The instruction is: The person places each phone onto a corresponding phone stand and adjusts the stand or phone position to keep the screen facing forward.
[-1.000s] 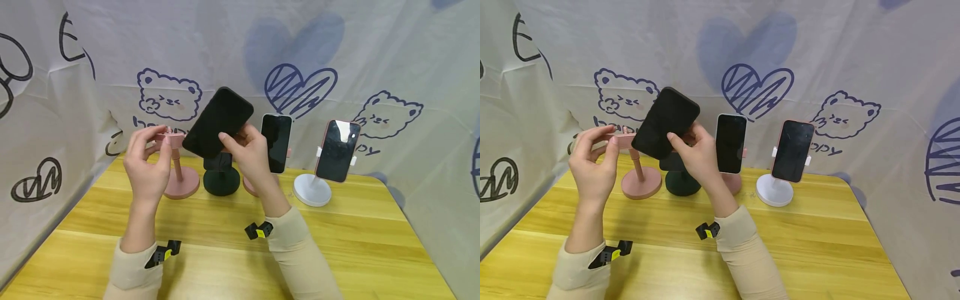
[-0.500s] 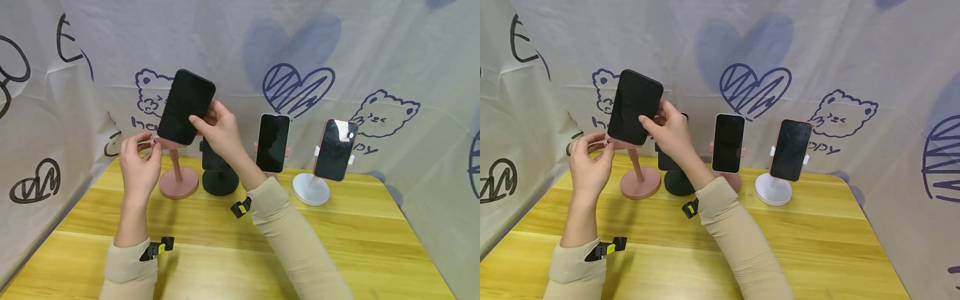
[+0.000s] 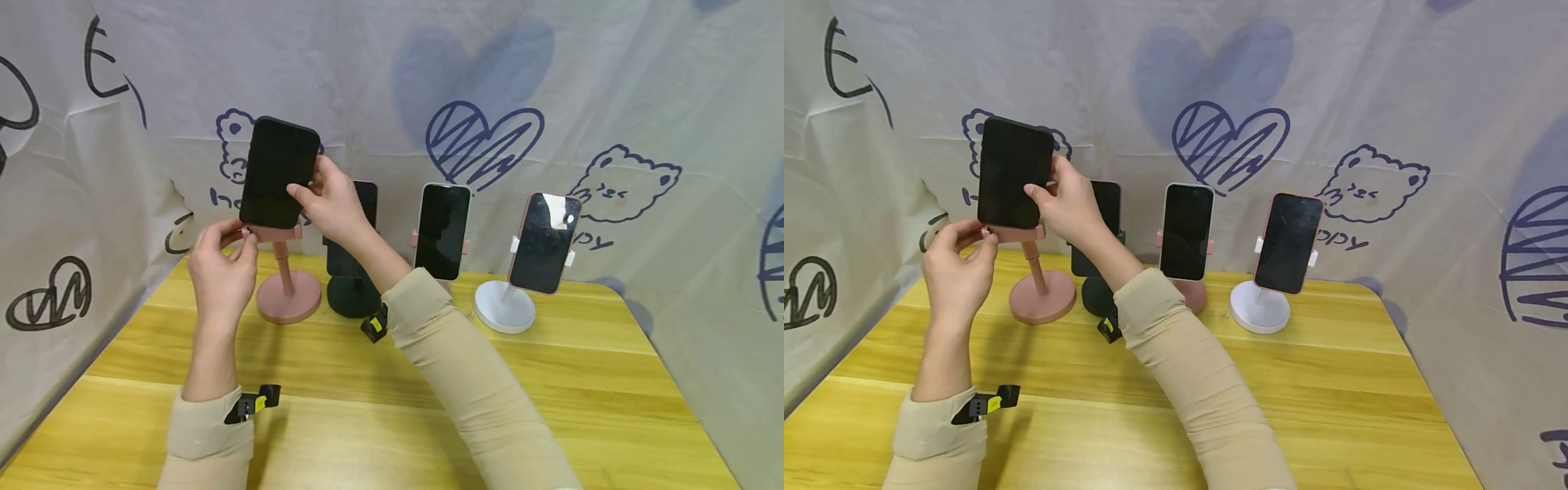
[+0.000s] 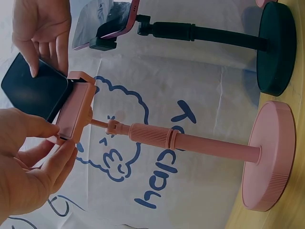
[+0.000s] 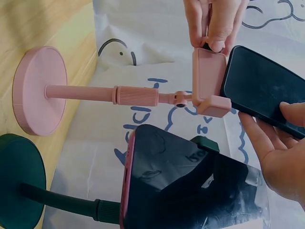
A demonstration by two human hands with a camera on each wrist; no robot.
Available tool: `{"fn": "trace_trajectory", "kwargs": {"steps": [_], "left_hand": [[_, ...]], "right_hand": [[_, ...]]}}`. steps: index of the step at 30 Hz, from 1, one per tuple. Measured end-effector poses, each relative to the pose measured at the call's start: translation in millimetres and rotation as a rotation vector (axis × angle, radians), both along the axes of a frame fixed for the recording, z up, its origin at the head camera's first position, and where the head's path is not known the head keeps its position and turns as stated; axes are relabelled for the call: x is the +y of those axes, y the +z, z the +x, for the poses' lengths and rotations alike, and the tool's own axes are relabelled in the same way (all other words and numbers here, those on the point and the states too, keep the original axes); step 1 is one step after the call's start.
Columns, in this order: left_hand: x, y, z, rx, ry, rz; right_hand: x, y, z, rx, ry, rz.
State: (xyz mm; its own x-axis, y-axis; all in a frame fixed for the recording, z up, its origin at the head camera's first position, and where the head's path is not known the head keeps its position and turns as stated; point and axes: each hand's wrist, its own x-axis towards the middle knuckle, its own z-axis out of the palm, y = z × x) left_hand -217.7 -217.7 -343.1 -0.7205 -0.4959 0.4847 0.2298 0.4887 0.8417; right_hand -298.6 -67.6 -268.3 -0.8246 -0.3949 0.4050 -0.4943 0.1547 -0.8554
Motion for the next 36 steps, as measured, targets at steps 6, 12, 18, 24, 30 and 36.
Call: {"fn": "trace_trajectory", "kwargs": {"steps": [6, 12, 18, 24, 30, 36], "left_hand": [[-2.1, 0.3, 0.2, -0.015, 0.013, 0.01], [2.3, -1.1, -1.1, 0.024, 0.04, -0.033], [4.5, -1.5, -2.3, 0.054, 0.038, -0.033], [2.1, -3.7, -2.3, 0.09, 0.046, -0.033], [-0.2, -4.4, -2.0, 0.092, 0.043, -0.033], [-2.6, -3.6, -1.6, 0.097, 0.031, -0.042]], "right_hand": [[-4.5, -3.5, -1.7, -0.04, 0.037, 0.014], [-2.0, -11.5, -5.5, -0.063, 0.052, 0.024], [-0.9, -14.3, -7.4, -0.013, 0.056, 0.055], [-0.8, -15.0, -6.5, 0.028, 0.038, 0.11], [-1.1, -10.4, -6.3, 0.027, 0.012, 0.192], [-1.3, -7.6, -6.8, 0.038, -0.02, 0.243]]}}
